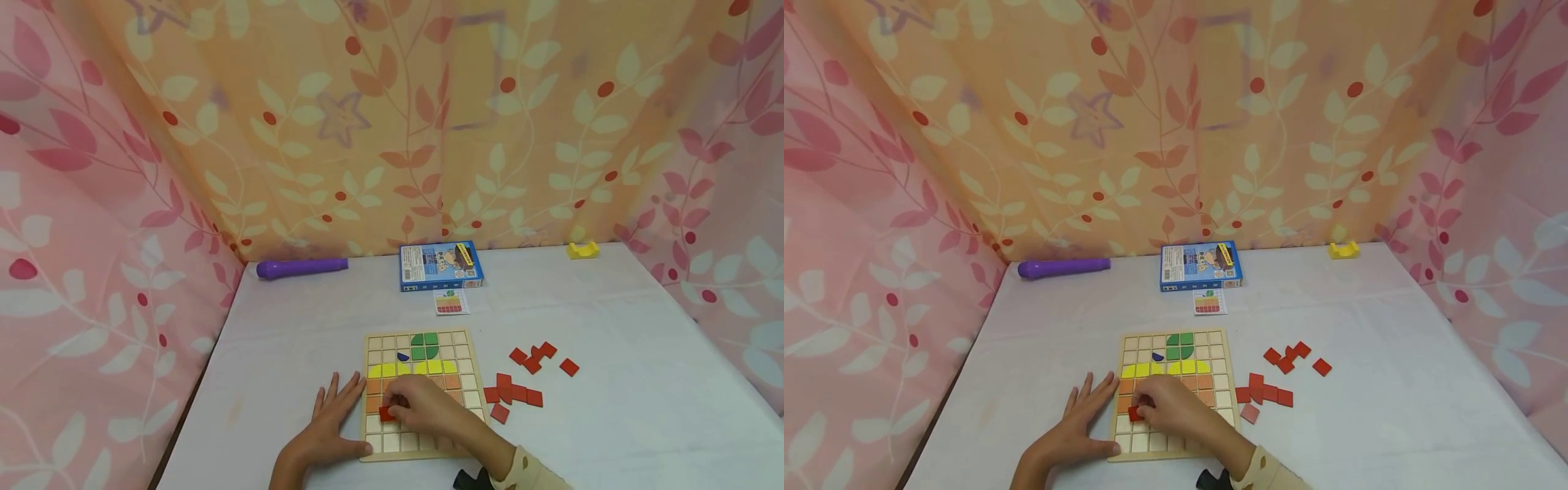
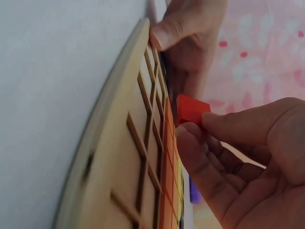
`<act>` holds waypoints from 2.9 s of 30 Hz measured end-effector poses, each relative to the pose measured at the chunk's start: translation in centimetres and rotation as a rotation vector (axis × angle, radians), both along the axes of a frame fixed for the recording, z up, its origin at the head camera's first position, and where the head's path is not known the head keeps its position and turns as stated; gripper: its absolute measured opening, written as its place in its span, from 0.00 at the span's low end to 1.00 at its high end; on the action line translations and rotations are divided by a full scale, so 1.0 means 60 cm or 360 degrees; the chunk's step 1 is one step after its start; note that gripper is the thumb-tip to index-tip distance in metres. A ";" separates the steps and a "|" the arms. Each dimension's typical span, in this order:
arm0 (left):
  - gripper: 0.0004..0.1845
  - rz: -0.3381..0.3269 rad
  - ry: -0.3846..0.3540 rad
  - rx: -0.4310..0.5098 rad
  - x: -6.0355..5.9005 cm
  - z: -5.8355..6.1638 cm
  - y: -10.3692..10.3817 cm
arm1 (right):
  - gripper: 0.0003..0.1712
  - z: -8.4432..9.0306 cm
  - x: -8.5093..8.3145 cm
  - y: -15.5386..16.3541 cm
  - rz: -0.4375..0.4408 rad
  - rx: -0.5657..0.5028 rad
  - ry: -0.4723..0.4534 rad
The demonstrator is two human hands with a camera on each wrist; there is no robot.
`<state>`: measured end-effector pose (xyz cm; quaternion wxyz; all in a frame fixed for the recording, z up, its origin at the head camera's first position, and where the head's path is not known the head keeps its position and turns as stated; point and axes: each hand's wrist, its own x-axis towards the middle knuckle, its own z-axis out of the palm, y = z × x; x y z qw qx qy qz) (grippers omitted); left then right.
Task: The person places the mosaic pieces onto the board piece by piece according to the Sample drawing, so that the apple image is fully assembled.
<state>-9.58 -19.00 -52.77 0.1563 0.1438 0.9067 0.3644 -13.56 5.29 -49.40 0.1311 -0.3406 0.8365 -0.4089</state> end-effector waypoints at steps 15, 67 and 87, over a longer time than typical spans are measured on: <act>0.59 -0.0010 0.0032 0.0035 0.002 -0.002 -0.003 | 0.02 -0.003 0.037 -0.071 -0.0014 0.0531 0.0658; 0.62 0.0057 -0.0008 -0.0039 0.002 -0.003 0.008 | 0.13 -0.014 0.011 0.278 -0.1002 0.0411 0.0068; 0.62 0.0061 0.0004 -0.0046 0.003 0.000 0.007 | 0.07 -0.007 0.007 0.224 -0.0968 0.0055 -0.0204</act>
